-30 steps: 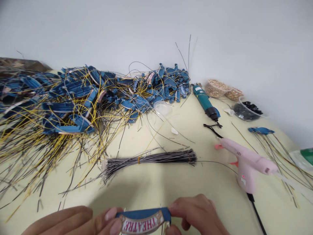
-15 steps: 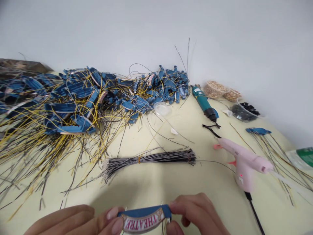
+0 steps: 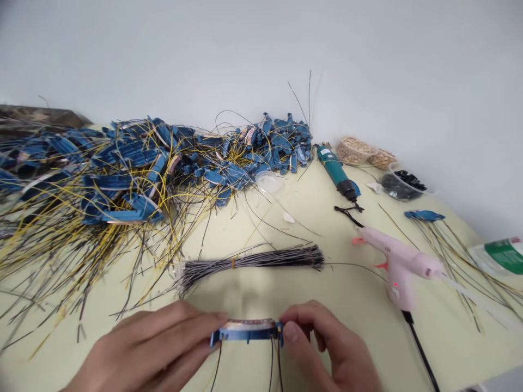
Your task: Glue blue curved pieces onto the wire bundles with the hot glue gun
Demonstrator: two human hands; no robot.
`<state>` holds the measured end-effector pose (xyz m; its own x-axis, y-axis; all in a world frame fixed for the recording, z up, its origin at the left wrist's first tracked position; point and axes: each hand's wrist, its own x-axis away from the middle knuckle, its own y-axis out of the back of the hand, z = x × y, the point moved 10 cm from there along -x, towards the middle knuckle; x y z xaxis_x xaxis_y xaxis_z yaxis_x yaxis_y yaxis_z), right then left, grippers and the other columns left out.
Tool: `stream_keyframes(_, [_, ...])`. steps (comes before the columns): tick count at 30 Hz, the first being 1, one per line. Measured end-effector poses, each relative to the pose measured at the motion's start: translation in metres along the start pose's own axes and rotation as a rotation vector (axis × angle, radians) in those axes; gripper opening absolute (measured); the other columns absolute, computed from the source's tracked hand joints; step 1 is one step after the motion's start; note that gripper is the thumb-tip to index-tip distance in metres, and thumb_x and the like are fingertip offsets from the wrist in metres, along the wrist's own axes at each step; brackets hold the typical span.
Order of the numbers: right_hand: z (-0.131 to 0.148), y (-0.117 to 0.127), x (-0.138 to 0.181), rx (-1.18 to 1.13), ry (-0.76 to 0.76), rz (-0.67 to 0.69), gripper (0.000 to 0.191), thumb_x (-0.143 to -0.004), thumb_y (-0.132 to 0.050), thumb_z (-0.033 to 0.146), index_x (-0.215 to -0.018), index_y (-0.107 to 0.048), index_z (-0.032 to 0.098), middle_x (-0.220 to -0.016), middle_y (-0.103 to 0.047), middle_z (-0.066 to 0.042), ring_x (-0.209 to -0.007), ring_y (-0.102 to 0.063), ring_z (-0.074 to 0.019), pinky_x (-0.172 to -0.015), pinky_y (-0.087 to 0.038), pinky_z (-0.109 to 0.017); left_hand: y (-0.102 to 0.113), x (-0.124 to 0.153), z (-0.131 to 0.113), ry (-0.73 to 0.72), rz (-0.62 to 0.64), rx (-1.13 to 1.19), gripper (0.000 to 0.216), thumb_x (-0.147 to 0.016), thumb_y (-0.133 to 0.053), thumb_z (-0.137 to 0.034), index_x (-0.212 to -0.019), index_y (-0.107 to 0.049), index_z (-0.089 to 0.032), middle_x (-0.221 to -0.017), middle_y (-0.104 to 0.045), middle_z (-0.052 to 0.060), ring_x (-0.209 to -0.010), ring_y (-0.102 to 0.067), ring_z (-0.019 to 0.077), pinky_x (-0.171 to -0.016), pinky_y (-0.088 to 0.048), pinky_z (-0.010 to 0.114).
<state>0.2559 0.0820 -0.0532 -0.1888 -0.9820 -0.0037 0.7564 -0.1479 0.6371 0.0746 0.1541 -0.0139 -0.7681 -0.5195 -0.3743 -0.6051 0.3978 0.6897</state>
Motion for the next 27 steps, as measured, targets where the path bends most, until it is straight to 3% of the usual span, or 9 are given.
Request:
stream_keyframes(5, [-0.018,-0.006,0.005,-0.068,-0.069,0.028,0.017,-0.096,-0.05,0.035,-0.101,-0.066,0.03,-0.09,-0.071,0.003,-0.083,-0.068,-0.0128,-0.069,-0.053,-0.015,-0.018,-0.006,0.029,0.321,0.126,0.238,0.024,-0.086,-0.063,-0.018,-0.106,-0.072,-0.028,-0.07,-0.061,-0.003,-0.057,-0.054,0.0071,-0.048,-0.039,0.016])
stream_keyframes(9, [-0.003,-0.004,0.008,-0.003,0.051,-0.032,0.02,-0.092,-0.056,0.026,-0.112,-0.058,0.032,-0.09,-0.069,0.005,-0.077,-0.064,-0.0099,-0.068,-0.053,-0.015,-0.043,0.013,0.055,0.654,0.257,0.497,0.024,-0.082,-0.069,-0.031,-0.105,-0.073,-0.026,-0.072,-0.064,-0.002,-0.052,-0.047,0.0069,-0.044,-0.037,0.017])
stream_keyframes(12, [0.014,0.005,0.01,0.089,0.158,-0.11,0.03,-0.09,-0.058,0.022,-0.116,-0.053,0.035,-0.088,-0.067,0.007,-0.072,-0.062,-0.0078,-0.065,-0.052,-0.014,-0.06,0.023,0.059,0.81,0.335,0.725,0.029,-0.078,-0.072,-0.038,-0.103,-0.074,-0.022,-0.064,-0.06,-0.003,-0.047,-0.046,0.0072,-0.04,-0.039,0.017])
stream_keyframes(18, [0.042,0.013,0.01,0.222,0.303,-0.125,0.032,-0.085,-0.064,0.022,-0.115,-0.056,0.032,-0.091,-0.068,0.006,-0.067,-0.062,-0.0077,-0.06,-0.052,-0.015,-0.065,0.022,0.052,0.837,0.368,0.915,0.029,-0.073,-0.076,-0.036,-0.095,-0.076,-0.018,-0.074,-0.066,0.0,-0.046,-0.049,0.006,-0.038,-0.043,0.016])
stream_keyframes(27, [0.053,0.011,0.01,0.26,0.42,-0.081,0.03,-0.082,-0.063,0.013,-0.109,-0.061,0.026,-0.093,-0.068,0.0,-0.069,-0.064,-0.0096,-0.058,-0.054,-0.017,-0.066,0.023,0.049,0.875,0.359,1.012,0.026,-0.068,-0.079,-0.03,-0.09,-0.076,-0.016,-0.059,-0.06,-0.003,-0.042,-0.046,0.0043,-0.037,-0.043,0.013])
